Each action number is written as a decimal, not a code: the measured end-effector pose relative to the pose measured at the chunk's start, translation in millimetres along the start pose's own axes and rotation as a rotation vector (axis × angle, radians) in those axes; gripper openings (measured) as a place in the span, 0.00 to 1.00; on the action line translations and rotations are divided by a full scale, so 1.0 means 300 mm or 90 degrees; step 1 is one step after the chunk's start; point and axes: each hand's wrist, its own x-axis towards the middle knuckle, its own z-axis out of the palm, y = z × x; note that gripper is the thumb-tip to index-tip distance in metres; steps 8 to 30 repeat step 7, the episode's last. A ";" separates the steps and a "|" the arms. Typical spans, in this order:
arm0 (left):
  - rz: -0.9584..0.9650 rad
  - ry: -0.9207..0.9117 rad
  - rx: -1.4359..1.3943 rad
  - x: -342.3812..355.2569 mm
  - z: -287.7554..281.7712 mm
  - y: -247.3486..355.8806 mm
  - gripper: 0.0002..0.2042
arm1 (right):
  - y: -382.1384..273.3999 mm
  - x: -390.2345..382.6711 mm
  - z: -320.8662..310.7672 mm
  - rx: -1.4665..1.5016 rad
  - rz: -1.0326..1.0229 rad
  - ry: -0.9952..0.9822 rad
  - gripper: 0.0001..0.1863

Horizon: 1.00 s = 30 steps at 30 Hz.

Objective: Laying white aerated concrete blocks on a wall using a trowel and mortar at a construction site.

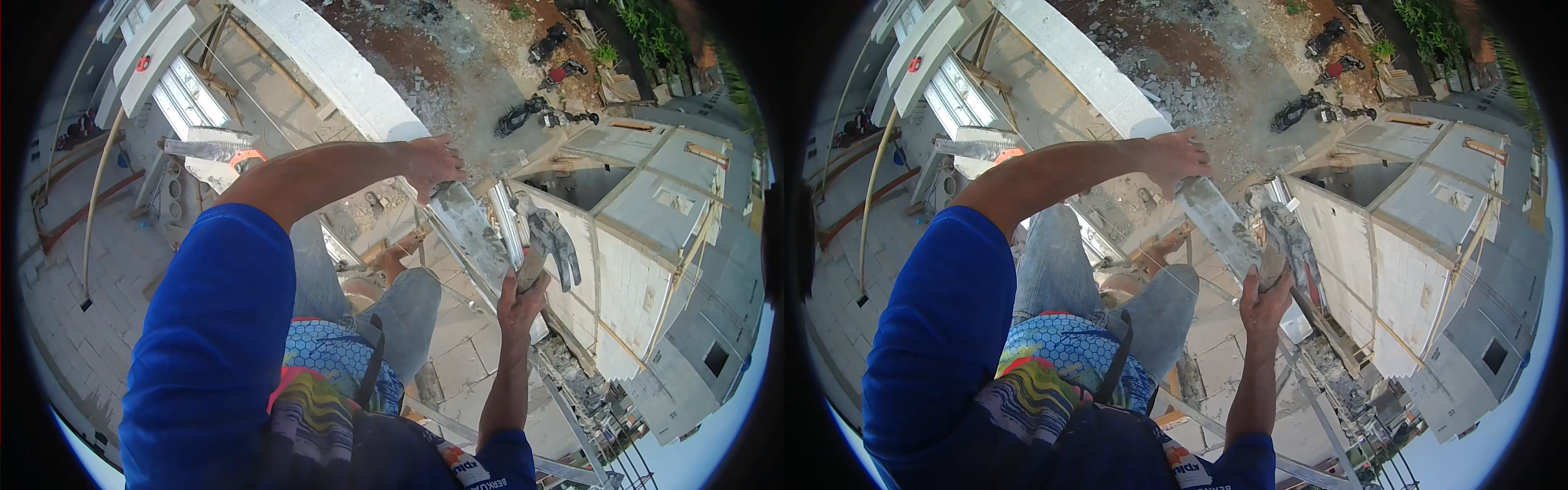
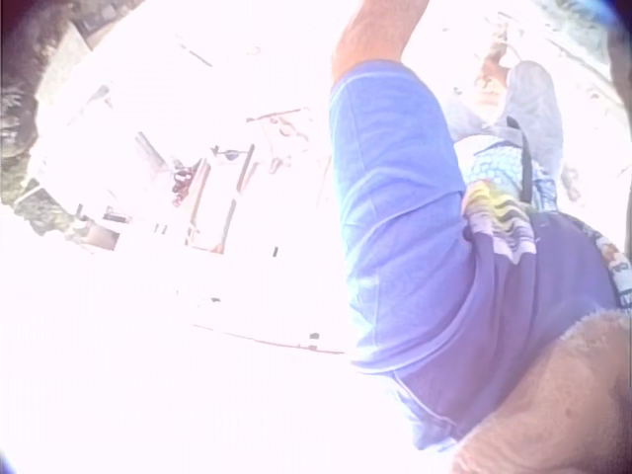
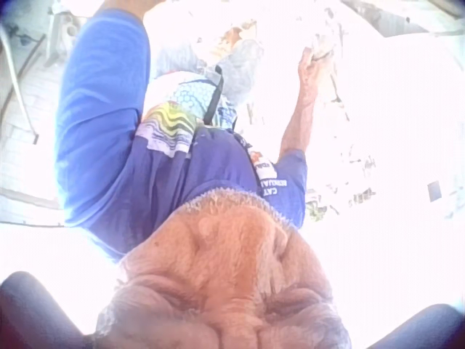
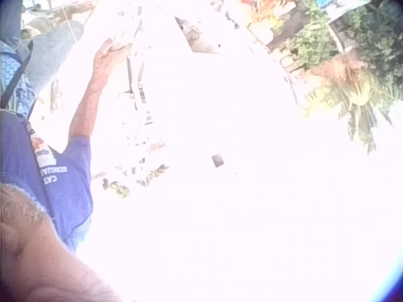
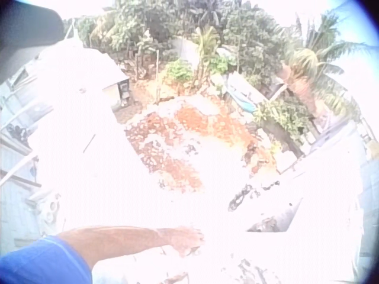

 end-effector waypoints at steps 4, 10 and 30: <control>-0.003 -0.029 -0.018 0.008 -0.016 0.019 0.45 | 0.125 -0.003 0.090 -0.213 0.070 -0.328 0.19; -0.007 -0.014 -0.021 -0.014 0.006 0.002 0.45 | 0.112 0.010 0.065 -0.090 0.051 -0.239 0.19; -0.007 -0.014 -0.021 -0.014 0.006 0.002 0.45 | 0.112 0.010 0.065 -0.090 0.051 -0.239 0.19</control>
